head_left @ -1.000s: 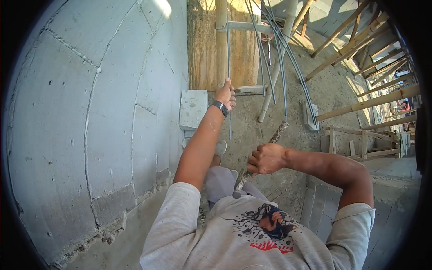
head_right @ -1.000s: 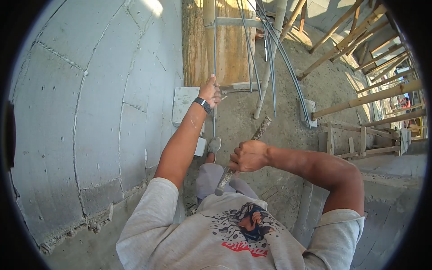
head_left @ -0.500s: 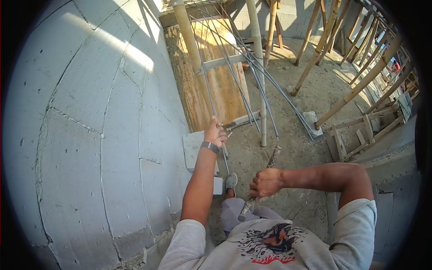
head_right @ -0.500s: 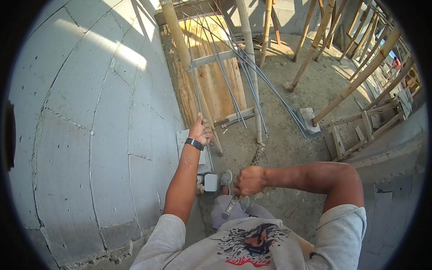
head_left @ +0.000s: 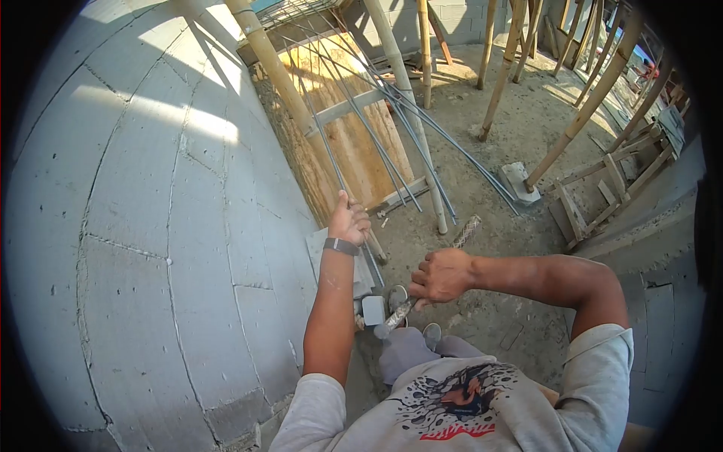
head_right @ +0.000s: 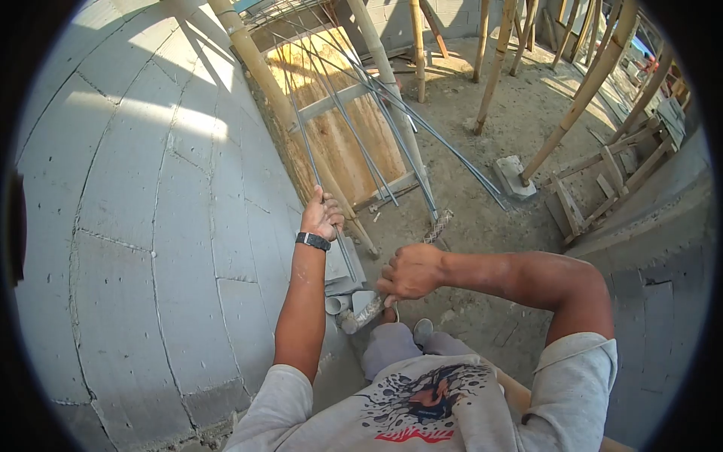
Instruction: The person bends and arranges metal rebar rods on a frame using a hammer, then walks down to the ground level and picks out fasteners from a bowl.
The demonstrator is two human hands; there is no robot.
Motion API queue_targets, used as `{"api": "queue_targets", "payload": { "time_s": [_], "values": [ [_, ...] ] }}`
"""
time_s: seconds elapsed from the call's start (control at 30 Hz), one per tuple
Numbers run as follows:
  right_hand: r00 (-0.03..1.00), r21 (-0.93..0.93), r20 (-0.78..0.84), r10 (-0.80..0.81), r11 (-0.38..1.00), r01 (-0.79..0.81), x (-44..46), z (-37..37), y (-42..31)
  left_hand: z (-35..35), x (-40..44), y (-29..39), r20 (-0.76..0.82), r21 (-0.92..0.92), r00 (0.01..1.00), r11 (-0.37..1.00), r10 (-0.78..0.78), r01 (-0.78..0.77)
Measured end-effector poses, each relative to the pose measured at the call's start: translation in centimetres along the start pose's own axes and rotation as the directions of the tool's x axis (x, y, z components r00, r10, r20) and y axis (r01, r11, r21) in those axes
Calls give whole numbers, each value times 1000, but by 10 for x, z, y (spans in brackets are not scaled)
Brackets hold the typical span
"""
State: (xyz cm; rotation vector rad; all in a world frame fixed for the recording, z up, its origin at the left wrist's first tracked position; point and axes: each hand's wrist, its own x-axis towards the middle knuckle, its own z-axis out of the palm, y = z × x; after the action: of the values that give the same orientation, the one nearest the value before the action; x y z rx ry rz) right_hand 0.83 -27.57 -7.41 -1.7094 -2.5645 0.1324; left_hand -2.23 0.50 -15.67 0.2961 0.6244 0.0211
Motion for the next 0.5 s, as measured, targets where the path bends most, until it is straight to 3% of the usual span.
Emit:
{"api": "queue_targets", "payload": {
  "time_s": [0.07, 0.1, 0.37, 0.5],
  "values": [
    [967, 11, 9, 254, 967, -254, 0, -11, 14, 2, 2, -2, 38, -28, 999, 999, -17, 18],
    [959, 49, 24, 282, 958, -283, -3, -15, 12, 2, 2, -2, 45, -32, 999, 999, -23, 24],
    [996, 128, -6, 89, 988, -88, -27, -1, -29, 35, -10, 0, 170, -124, 985, 991, -27, 49],
    [986, 104, -28, 167, 981, -163, -32, -7, -27, 66, -6, -8, 187, -208, 982, 975, -37, 76]
  ]
}}
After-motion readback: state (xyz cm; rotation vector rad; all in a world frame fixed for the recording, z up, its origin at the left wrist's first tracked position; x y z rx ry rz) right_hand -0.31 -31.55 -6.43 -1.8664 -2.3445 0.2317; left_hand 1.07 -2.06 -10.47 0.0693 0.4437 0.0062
